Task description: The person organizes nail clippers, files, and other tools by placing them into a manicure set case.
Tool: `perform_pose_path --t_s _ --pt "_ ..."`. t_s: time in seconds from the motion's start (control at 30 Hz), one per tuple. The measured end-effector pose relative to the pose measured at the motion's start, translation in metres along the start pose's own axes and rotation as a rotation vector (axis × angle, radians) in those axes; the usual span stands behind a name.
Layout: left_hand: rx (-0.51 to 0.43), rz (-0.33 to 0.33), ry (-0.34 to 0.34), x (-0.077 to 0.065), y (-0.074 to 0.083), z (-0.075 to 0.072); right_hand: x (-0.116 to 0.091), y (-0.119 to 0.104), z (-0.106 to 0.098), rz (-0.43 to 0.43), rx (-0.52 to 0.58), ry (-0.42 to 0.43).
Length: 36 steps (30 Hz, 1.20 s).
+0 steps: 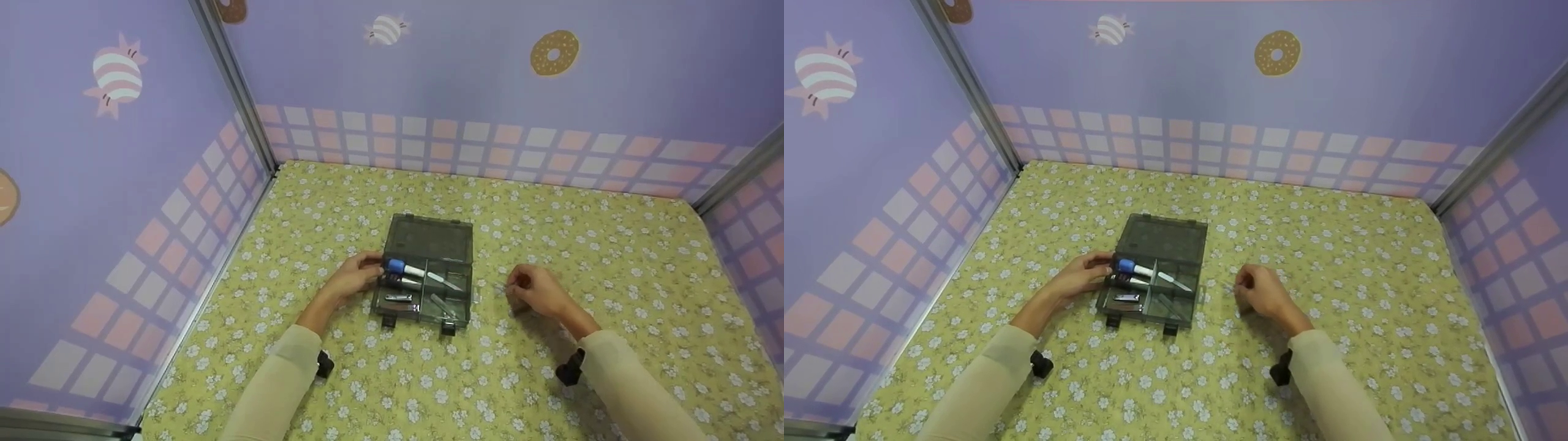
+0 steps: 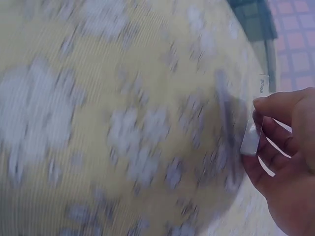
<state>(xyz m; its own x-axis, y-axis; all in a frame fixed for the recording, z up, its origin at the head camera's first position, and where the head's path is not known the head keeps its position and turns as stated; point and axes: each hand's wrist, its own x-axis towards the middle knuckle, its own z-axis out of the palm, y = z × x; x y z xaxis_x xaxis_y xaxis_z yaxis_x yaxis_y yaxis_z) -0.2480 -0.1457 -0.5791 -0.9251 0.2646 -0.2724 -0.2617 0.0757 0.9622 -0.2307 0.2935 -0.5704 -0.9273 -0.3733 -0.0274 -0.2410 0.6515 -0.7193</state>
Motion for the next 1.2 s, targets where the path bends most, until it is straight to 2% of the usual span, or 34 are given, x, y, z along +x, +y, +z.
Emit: perform_pose_path --t_s 0.37,0.57,0.7,0.97,1.2 --pt "0.002 -0.005 0.005 0.0 -0.001 0.0 0.017 -0.051 0.02 -0.115 0.122 -0.031" --pt "0.002 -0.003 0.004 0.0 -0.001 0.0 0.024 -0.077 0.038 -0.212 0.128 -0.06" --pt "0.02 0.001 0.01 -0.001 0.0 0.001 0.026 -0.091 0.049 -0.239 0.128 -0.099" --pt "0.043 -0.006 0.013 -0.002 0.002 0.002 0.027 -0.101 0.064 -0.248 0.103 -0.149" --pt "0.008 -0.006 0.009 -0.002 0.001 0.001 0.028 -0.098 0.067 -0.257 0.093 -0.163"
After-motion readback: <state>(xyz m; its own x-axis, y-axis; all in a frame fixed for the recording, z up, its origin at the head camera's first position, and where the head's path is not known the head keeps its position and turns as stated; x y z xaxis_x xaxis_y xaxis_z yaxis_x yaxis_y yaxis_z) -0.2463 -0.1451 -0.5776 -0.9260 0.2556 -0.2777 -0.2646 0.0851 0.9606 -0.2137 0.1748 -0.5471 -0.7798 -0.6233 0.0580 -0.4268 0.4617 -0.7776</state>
